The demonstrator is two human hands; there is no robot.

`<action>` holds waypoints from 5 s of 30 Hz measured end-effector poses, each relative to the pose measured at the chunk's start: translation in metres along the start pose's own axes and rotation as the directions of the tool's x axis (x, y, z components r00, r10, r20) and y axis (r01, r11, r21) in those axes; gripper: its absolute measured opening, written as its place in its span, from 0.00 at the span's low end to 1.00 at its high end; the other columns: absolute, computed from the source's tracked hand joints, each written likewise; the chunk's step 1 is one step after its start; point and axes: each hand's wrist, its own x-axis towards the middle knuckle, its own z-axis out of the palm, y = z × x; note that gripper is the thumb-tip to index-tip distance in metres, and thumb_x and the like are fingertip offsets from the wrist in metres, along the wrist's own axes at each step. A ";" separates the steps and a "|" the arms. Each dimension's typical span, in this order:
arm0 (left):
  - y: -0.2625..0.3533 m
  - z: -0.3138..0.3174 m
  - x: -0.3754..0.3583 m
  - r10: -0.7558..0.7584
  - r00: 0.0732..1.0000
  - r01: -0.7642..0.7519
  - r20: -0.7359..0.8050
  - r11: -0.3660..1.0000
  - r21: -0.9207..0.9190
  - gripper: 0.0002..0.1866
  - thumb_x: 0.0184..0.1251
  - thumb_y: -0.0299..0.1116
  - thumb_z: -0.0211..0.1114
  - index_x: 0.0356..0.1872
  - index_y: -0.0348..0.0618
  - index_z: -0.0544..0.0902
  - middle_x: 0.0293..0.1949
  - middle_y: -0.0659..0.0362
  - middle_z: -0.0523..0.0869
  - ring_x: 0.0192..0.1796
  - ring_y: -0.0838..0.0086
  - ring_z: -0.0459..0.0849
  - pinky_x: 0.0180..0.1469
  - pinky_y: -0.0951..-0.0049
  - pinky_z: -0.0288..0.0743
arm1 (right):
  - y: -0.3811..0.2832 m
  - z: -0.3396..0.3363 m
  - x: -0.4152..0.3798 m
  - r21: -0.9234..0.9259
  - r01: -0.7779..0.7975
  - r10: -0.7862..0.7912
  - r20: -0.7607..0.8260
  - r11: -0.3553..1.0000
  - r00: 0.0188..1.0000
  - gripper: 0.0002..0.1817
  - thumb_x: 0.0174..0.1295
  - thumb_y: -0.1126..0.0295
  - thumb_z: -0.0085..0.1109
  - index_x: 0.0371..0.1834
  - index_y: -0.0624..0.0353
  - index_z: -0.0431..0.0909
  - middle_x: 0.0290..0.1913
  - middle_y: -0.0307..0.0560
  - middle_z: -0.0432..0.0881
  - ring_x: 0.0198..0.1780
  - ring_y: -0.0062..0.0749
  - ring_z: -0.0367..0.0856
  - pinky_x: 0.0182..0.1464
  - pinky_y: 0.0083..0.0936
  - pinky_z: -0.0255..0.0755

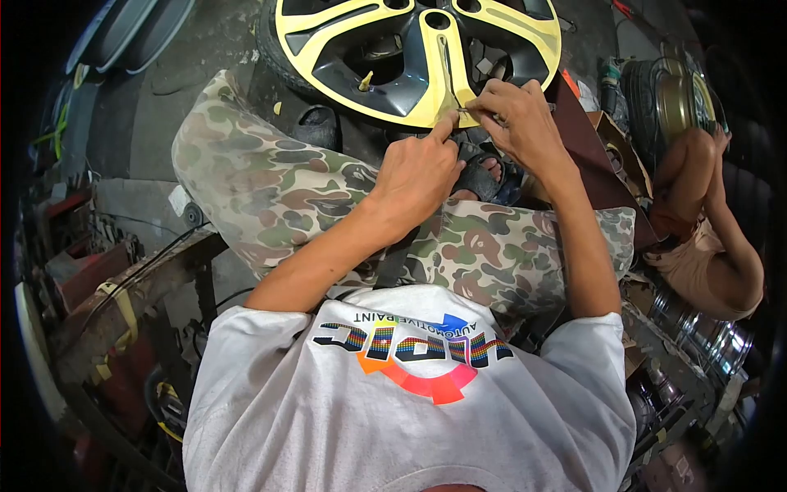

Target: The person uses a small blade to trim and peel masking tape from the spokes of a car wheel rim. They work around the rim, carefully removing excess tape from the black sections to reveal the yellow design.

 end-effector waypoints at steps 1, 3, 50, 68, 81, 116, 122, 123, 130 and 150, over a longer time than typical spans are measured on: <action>0.001 0.000 -0.001 0.000 1.000 0.000 -0.008 1.000 -0.012 0.16 0.72 0.36 0.73 0.31 0.32 0.83 0.64 0.50 0.86 0.31 0.48 0.90 0.36 0.50 0.84 | -0.001 0.000 -0.002 0.030 -0.015 0.015 0.021 0.999 1.000 0.07 0.67 0.70 0.71 0.46 0.53 0.89 0.39 0.40 0.83 0.40 0.37 0.80 0.47 0.34 0.60; 0.005 -0.005 -0.005 -0.016 0.999 0.015 -0.032 0.999 -0.037 0.16 0.73 0.36 0.73 0.30 0.33 0.82 0.56 0.51 0.89 0.29 0.47 0.88 0.35 0.51 0.83 | -0.002 -0.001 -0.003 0.050 -0.029 0.029 0.005 0.998 1.000 0.07 0.67 0.71 0.70 0.46 0.55 0.90 0.39 0.41 0.84 0.39 0.37 0.82 0.47 0.34 0.64; 0.008 -0.004 -0.026 0.043 0.997 -0.006 0.065 0.873 -0.488 0.24 0.76 0.28 0.68 0.69 0.27 0.79 0.79 0.38 0.71 0.62 0.39 0.86 0.59 0.50 0.84 | -0.061 0.033 -0.043 0.117 -0.315 0.336 -0.262 0.942 0.905 0.10 0.68 0.75 0.67 0.51 0.59 0.83 0.45 0.50 0.81 0.45 0.52 0.88 0.44 0.46 0.81; -0.004 0.011 -0.020 0.085 0.988 -0.027 0.131 0.917 -0.397 0.29 0.78 0.28 0.64 0.75 0.27 0.72 0.83 0.34 0.61 0.57 0.35 0.86 0.57 0.46 0.84 | -0.062 0.046 -0.042 -0.096 -0.238 0.205 -0.271 0.966 0.940 0.12 0.60 0.77 0.66 0.47 0.62 0.83 0.42 0.45 0.78 0.44 0.42 0.83 0.43 0.38 0.80; 0.001 0.004 -0.023 0.065 0.985 -0.008 0.157 0.940 -0.340 0.26 0.78 0.29 0.64 0.73 0.29 0.74 0.84 0.39 0.63 0.54 0.37 0.87 0.54 0.45 0.85 | -0.074 0.046 -0.046 0.048 -0.314 0.312 -0.322 0.948 0.894 0.13 0.62 0.81 0.65 0.50 0.62 0.85 0.44 0.49 0.79 0.46 0.48 0.84 0.47 0.43 0.81; -0.008 0.009 -0.015 0.087 0.984 -0.026 0.157 0.936 -0.352 0.31 0.73 0.27 0.68 0.76 0.32 0.73 0.82 0.38 0.66 0.50 0.37 0.89 0.51 0.47 0.87 | -0.076 0.047 -0.042 -0.013 -0.370 0.352 -0.279 0.929 0.893 0.12 0.62 0.79 0.64 0.50 0.63 0.84 0.45 0.50 0.77 0.48 0.48 0.83 0.46 0.43 0.80; -0.002 0.009 -0.016 0.049 0.990 0.005 0.135 0.927 -0.375 0.31 0.75 0.29 0.67 0.76 0.32 0.72 0.82 0.39 0.67 0.52 0.38 0.88 0.51 0.47 0.86 | -0.068 0.048 -0.044 -0.034 -0.308 0.279 -0.334 0.951 0.900 0.13 0.62 0.80 0.65 0.50 0.61 0.85 0.46 0.49 0.79 0.49 0.48 0.83 0.47 0.43 0.80; -0.001 0.010 -0.018 0.077 0.991 -0.033 0.110 0.936 -0.352 0.30 0.75 0.29 0.67 0.76 0.32 0.72 0.82 0.39 0.66 0.52 0.38 0.88 0.51 0.48 0.87 | -0.069 0.047 -0.045 0.001 -0.315 0.296 -0.344 0.949 0.891 0.13 0.62 0.80 0.65 0.51 0.60 0.85 0.46 0.49 0.79 0.49 0.48 0.84 0.47 0.43 0.80; 0.001 0.010 -0.020 0.104 0.985 -0.053 0.137 0.943 -0.329 0.28 0.77 0.31 0.67 0.74 0.32 0.74 0.84 0.41 0.63 0.49 0.39 0.89 0.50 0.47 0.87 | -0.070 0.045 -0.053 0.037 -0.363 0.356 -0.311 0.931 0.881 0.14 0.62 0.81 0.67 0.52 0.59 0.86 0.46 0.49 0.80 0.48 0.48 0.84 0.47 0.44 0.81; 0.000 0.014 -0.016 0.092 0.988 -0.049 0.120 0.945 -0.323 0.26 0.79 0.33 0.66 0.72 0.31 0.76 0.83 0.40 0.65 0.49 0.39 0.89 0.52 0.48 0.85 | -0.041 0.047 -0.048 -0.019 -0.195 0.173 -0.386 0.981 0.906 0.16 0.56 0.78 0.67 0.50 0.60 0.87 0.45 0.46 0.83 0.49 0.46 0.84 0.49 0.41 0.78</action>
